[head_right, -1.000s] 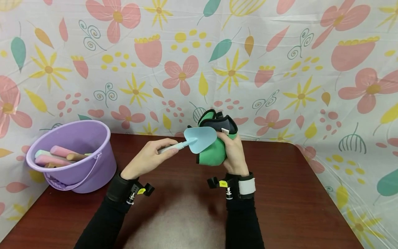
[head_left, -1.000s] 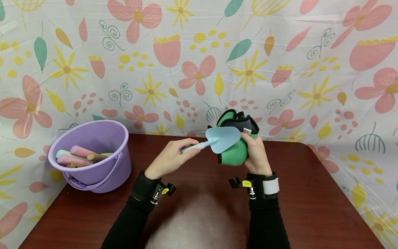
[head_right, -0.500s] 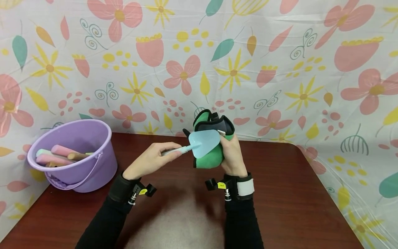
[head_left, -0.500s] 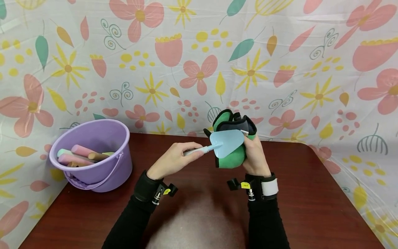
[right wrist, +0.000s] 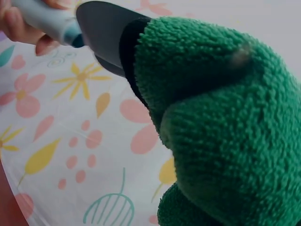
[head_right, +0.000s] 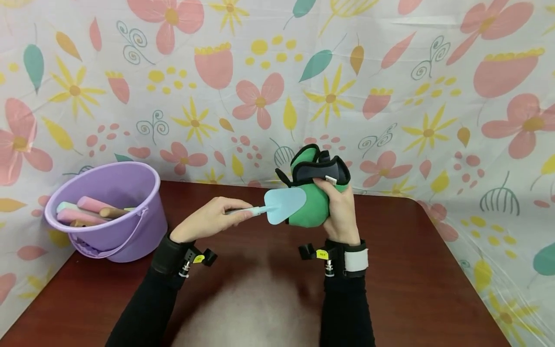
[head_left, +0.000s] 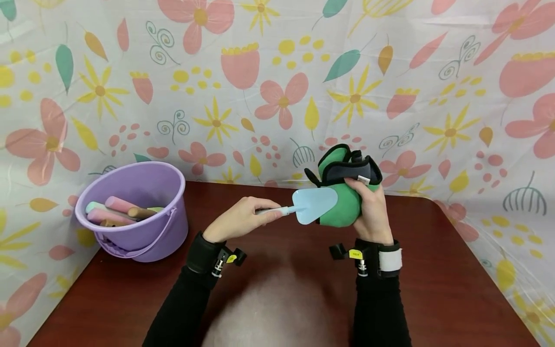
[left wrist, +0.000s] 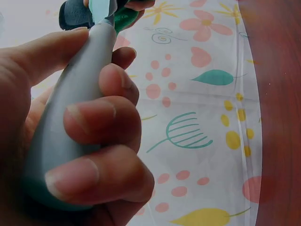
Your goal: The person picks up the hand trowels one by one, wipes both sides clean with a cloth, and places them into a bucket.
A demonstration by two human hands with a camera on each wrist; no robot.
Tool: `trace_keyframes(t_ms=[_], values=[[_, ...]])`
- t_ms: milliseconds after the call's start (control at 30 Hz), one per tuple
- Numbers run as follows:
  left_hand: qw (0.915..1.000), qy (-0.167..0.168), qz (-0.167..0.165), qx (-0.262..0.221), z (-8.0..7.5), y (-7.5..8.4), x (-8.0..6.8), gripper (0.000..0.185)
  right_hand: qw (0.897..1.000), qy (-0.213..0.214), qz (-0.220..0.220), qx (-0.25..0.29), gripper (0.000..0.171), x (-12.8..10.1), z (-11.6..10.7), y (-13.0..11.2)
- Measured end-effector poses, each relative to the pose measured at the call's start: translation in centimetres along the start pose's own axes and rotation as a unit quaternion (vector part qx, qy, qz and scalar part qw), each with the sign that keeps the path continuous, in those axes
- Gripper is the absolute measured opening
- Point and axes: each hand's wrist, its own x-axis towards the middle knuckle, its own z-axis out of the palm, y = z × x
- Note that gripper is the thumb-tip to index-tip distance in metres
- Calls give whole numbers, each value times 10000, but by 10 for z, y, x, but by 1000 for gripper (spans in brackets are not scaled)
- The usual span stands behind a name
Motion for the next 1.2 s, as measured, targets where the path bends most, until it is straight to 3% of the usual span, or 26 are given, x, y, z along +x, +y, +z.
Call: trace_keyframes(t_ms=[300, 700, 900, 1200], values=[[9999, 32, -123, 46, -3, -2, 0, 18, 9993, -129, -190, 287, 55, 2, -6, -7], [9975, 301, -250, 583, -3, -5, 1, 23, 9960, 290, -387, 751, 35, -1, -12, -12], [9944, 290, -438, 914, 0, -7, 1, 21, 9960, 542, -379, 609, 31, -5, -13, -13], [9929, 484, -547, 935, 1, -17, 5, 23, 9964, 811, -235, 119, 34, 2, -17, -10]])
